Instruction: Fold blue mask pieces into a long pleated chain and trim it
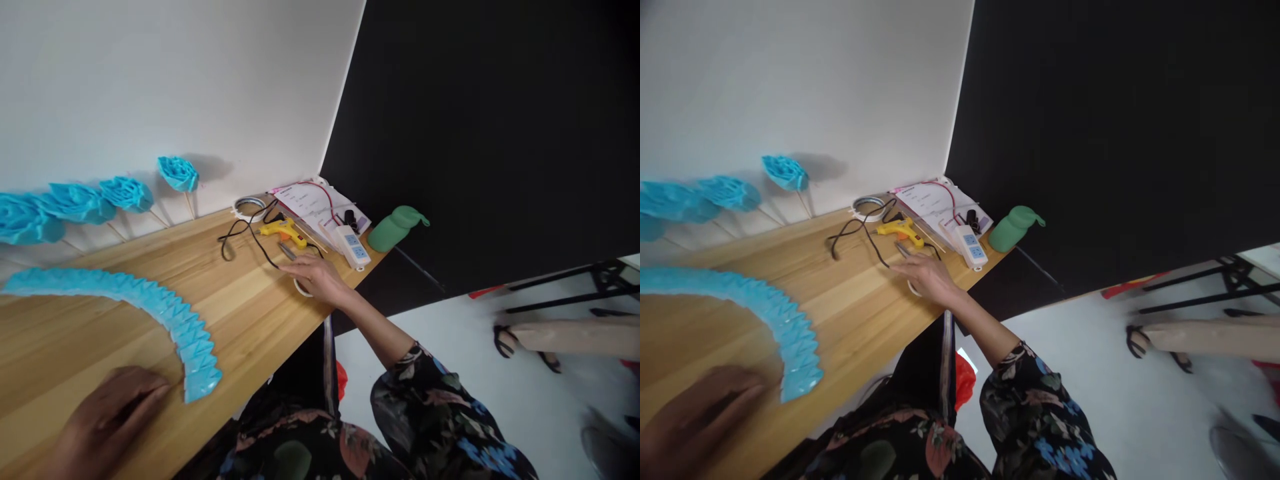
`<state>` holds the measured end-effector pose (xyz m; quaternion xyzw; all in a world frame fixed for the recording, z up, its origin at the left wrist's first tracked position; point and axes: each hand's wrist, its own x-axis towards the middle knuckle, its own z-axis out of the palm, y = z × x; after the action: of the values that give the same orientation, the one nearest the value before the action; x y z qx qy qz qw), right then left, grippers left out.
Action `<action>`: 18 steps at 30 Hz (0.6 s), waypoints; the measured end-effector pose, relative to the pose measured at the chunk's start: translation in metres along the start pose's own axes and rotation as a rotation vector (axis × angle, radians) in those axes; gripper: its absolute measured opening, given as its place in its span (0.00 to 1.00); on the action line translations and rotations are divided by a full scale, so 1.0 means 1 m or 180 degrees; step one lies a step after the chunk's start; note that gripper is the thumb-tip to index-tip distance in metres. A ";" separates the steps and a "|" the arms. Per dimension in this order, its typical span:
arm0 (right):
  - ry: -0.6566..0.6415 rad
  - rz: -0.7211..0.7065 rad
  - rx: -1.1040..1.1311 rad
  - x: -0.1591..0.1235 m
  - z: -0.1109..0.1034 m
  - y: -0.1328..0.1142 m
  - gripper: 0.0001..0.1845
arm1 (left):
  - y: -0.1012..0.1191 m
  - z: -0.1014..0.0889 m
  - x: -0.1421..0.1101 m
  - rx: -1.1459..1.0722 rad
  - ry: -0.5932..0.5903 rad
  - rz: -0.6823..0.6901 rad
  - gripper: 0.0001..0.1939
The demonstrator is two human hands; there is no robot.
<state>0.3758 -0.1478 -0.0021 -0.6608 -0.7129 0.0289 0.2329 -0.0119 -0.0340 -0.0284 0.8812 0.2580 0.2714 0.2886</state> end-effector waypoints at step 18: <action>-0.0615 0.1617 -0.1204 0.056 -0.016 0.042 0.24 | 0.022 -0.008 0.007 -0.0236 -0.0331 -0.0298 0.14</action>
<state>0.4200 -0.0930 0.0140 -0.8432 -0.5368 0.0158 0.0227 -0.0057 -0.0422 -0.0060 0.8698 0.2733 0.2209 0.3464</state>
